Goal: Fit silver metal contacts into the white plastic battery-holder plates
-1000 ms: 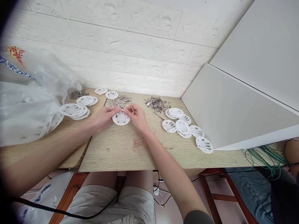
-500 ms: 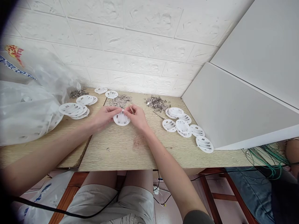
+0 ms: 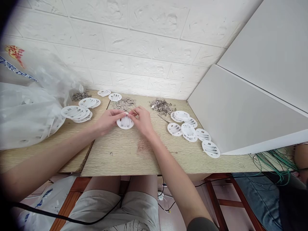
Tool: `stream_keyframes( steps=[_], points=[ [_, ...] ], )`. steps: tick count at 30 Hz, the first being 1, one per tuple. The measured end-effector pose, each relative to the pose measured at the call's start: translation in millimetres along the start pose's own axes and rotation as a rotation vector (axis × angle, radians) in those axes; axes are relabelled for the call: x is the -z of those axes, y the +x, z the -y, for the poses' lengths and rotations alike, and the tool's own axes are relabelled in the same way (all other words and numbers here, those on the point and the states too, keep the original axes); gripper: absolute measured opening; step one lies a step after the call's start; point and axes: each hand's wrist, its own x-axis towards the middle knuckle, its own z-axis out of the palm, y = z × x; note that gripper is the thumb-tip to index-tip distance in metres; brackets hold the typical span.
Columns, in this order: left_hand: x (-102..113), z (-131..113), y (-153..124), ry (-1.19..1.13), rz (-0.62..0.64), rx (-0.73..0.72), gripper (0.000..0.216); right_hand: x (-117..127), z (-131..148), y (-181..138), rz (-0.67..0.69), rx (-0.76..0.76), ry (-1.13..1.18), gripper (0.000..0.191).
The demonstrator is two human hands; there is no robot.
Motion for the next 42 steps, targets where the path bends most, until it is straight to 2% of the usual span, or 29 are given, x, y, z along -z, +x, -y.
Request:
stream_keyframes(
  steps=[3, 11, 18, 24, 33, 37, 42],
  points=[
    [-1, 0, 1, -0.079, 0.015, 0.031, 0.022, 3, -1, 1, 0.020, 0.015, -0.039, 0.011],
    [0, 2, 2, -0.150, 0.060, 0.030, 0.025, -1, -3, -1, 0.097, -0.156, 0.376, 0.027],
    [-1, 1, 1, -0.128, 0.036, 0.031, 0.025, 4, -1, -2, 0.131, -0.196, 0.375, 0.027],
    [-1, 0, 1, -0.073, 0.011, 0.014, 0.026, 4, 2, -3, 0.112, -0.130, 0.240, 0.021],
    [2, 3, 0, 0.162, 0.025, -0.078, 0.037, -1, 0, -4, 0.133, -0.273, 0.474, 0.031],
    [1, 2, 0, 0.251, 0.006, -0.140, 0.032, -5, -3, -4, 0.103, -0.338, 0.526, 0.038],
    [0, 3, 0, 0.311, -0.017, -0.161, 0.023, -10, -3, -5, 0.084, -0.336, 0.525, 0.036]
  ],
)
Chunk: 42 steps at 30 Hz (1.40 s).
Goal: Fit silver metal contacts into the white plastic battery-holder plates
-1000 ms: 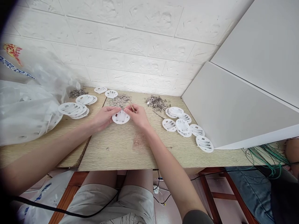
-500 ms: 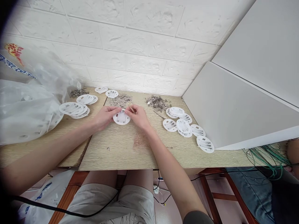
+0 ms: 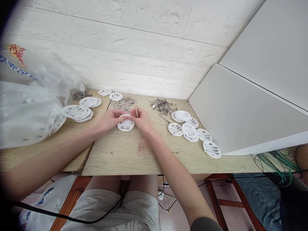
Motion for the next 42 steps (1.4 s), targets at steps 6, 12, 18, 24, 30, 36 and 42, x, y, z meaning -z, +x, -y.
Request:
stream_keyframes(
  steps=[6, 12, 18, 24, 30, 36, 42],
  points=[
    [2, 2, 1, 0.029, 0.033, -0.021, 0.021, -1, 3, -1, -0.003, 0.046, -0.078, 0.026],
    [2, 4, 1, 0.110, -0.052, -0.052, 0.015, 0, 3, 1, 0.005, 0.077, -0.115, 0.020],
    [5, -6, 2, -0.483, 0.123, 0.170, 0.030, 5, 3, 6, -0.076, -0.040, 0.209, 0.027],
    [8, -10, 2, -0.612, 0.223, 0.077, 0.041, 10, 1, 12, -0.108, -0.143, 0.335, 0.019],
    [11, -3, 9, -0.631, 0.162, 0.126, 0.027, 10, -1, 8, -0.135, 0.086, -0.351, 0.031],
    [13, 3, 14, -0.623, 0.099, 0.179, 0.019, 16, -2, 7, -0.113, 0.252, -0.819, 0.017],
    [10, -3, 10, -0.590, 0.098, 0.180, 0.018, 15, -3, 5, -0.119, 0.249, -0.883, 0.013]
  ],
)
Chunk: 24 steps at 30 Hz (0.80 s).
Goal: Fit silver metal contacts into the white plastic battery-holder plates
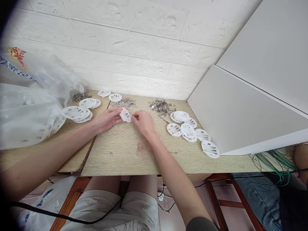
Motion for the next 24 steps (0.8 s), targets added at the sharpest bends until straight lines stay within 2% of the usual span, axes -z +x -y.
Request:
stream_keyframes(
  steps=[7, 14, 24],
  points=[
    [-2.9, -1.5, -0.7, 0.010, -0.046, 0.028, 0.016, 0.2, 1.2, -0.9, 0.003, -0.003, -0.023, 0.011],
    [-0.9, 1.2, 0.7, -0.011, -0.048, 0.034, 0.017, -1.9, 5.1, -6.2, -0.009, 0.042, -0.179, 0.014],
    [-2.9, -4.1, 3.3, -0.009, -0.068, 0.111, 0.010, 0.8, 7.4, -2.6, 0.078, 0.089, -0.336, 0.018]
  ],
)
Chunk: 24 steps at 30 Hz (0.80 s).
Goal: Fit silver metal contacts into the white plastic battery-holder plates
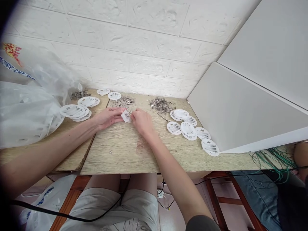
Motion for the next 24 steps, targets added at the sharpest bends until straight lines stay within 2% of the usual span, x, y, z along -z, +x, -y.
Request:
stream_keyframes(
  steps=[11, 19, 24],
  points=[
    [4, 1, 3, 0.069, 0.055, -0.023, 0.017, 1, -7, 2, 0.020, 0.105, 0.030, 0.019],
    [3, 7, 5, 0.280, 0.118, -0.191, 0.034, -1, -12, 3, -0.019, 0.022, 0.200, 0.010],
    [3, 9, 5, 0.314, 0.134, -0.208, 0.043, 1, -8, 2, -0.063, -0.013, 0.222, 0.010]
  ],
)
